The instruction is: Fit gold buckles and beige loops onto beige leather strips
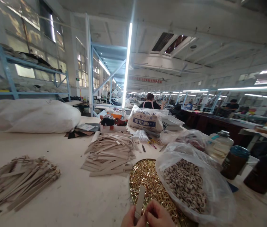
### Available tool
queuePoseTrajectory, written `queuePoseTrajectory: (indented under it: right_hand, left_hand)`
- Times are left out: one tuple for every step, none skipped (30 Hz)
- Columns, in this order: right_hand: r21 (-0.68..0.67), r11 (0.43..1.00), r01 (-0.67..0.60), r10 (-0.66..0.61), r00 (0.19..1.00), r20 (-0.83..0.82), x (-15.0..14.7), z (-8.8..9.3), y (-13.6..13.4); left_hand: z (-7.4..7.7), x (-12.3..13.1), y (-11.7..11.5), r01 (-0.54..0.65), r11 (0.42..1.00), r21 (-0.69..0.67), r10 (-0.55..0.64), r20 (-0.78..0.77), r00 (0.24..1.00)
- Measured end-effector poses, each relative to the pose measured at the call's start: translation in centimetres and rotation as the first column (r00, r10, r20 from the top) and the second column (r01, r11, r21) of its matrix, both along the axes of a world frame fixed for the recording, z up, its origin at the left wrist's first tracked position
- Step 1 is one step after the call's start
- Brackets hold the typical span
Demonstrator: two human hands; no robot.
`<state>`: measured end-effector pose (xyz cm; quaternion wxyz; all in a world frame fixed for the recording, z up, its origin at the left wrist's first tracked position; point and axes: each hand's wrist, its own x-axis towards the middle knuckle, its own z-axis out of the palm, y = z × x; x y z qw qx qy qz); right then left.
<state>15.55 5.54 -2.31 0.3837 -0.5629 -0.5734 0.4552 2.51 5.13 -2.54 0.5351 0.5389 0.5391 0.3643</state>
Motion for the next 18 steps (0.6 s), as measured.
queuePoseTrajectory:
  right_hand:
    - [-0.008, 1.000, 0.030, -0.030, 0.998, -0.048, -0.5, 0.1, -0.5]
    - [-0.028, 0.998, 0.058, -0.061, 0.993, -0.096, -0.9, 0.4, -1.0]
    - [-0.041, 0.996, 0.076, -0.080, 0.987, -0.136, -1.2, 0.7, -1.5]
    - [-0.037, 0.997, 0.067, -0.071, 0.986, -0.149, -1.4, 1.1, -1.9]
    - [-0.035, 0.998, 0.042, -0.047, 0.989, -0.144, -1.5, 1.5, -2.2]
    - [-0.049, 0.999, 0.001, -0.006, 0.994, -0.110, -1.3, 2.0, -2.5]
    - [-0.050, 0.997, -0.062, 0.060, 0.997, -0.052, -1.1, 2.4, -2.8]
    - [-0.037, 0.993, -0.111, 0.111, 0.994, -0.005, -0.8, 2.7, -3.0]
    - [-0.025, 0.986, -0.164, 0.165, 0.986, 0.037, -0.4, 3.1, -3.3]
    - [-0.014, 0.977, -0.211, 0.211, 0.975, 0.070, -0.1, 3.4, -3.6]
    - [-0.001, 0.970, -0.245, 0.244, 0.966, 0.090, 0.2, 3.7, -3.9]
    - [0.010, 0.964, -0.267, 0.264, 0.959, 0.104, 0.5, 3.9, -4.1]
    - [0.021, 0.961, -0.275, 0.271, 0.956, 0.115, 0.6, 4.0, -4.3]
    - [0.037, 0.962, -0.271, 0.265, 0.956, 0.124, 0.7, 4.0, -4.4]
    - [0.061, 0.964, -0.260, 0.250, 0.959, 0.135, 0.6, 4.0, -4.5]
    - [0.085, 0.965, -0.247, 0.232, 0.961, 0.147, 0.5, 3.9, -4.4]
    - [0.104, 0.966, -0.235, 0.217, 0.963, 0.157, 0.4, 3.7, -4.4]
    - [0.111, 0.968, -0.226, 0.207, 0.965, 0.159, 0.2, 3.4, -4.3]
  left_hand:
    - [0.3, 0.0, -0.4, 0.011, 1.000, 0.029, -0.010, -0.030, 0.999]
    - [0.8, -0.1, -0.9, -0.002, 0.997, 0.077, 0.006, -0.051, 0.999]
    - [1.3, -0.3, -1.4, -0.010, 0.995, 0.102, 0.017, -0.070, 0.997]
    - [1.8, -0.5, -1.8, 0.003, 0.993, 0.115, 0.008, -0.087, 0.996]
    - [2.3, -0.7, -2.0, 0.004, 0.992, 0.125, 0.008, -0.095, 0.995]
    - [2.8, -1.0, -2.2, 0.003, 0.991, 0.130, 0.010, -0.095, 0.995]
    - [3.2, -1.3, -2.2, -0.001, 0.993, 0.120, 0.014, -0.108, 0.994]
    - [3.5, -1.6, -2.2, -0.007, 0.995, 0.098, 0.018, -0.112, 0.994]
    - [3.7, -1.9, -2.1, -0.005, 0.998, 0.064, 0.012, -0.113, 0.994]
    - [3.8, -2.1, -2.1, 0.005, 1.000, 0.017, -0.004, -0.105, 0.995]
    - [3.9, -2.3, -2.1, 0.026, 0.999, -0.038, -0.029, -0.083, 0.996]
    - [4.0, -2.5, -2.1, 0.055, 0.994, -0.091, -0.060, -0.051, 0.997]
    - [4.0, -2.6, -2.2, 0.086, 0.987, -0.136, -0.089, -0.014, 0.996]
    - [3.9, -2.7, -2.2, 0.118, 0.978, -0.169, -0.116, 0.024, 0.993]
    - [3.8, -2.8, -2.3, 0.150, 0.971, -0.188, -0.141, 0.057, 0.988]
    - [3.7, -2.8, -2.3, 0.177, 0.964, -0.200, -0.163, 0.081, 0.983]
    - [3.6, -2.9, -2.4, 0.200, 0.957, -0.208, -0.183, 0.098, 0.978]
    - [3.5, -2.9, -2.4, 0.222, 0.951, -0.217, -0.202, 0.107, 0.973]
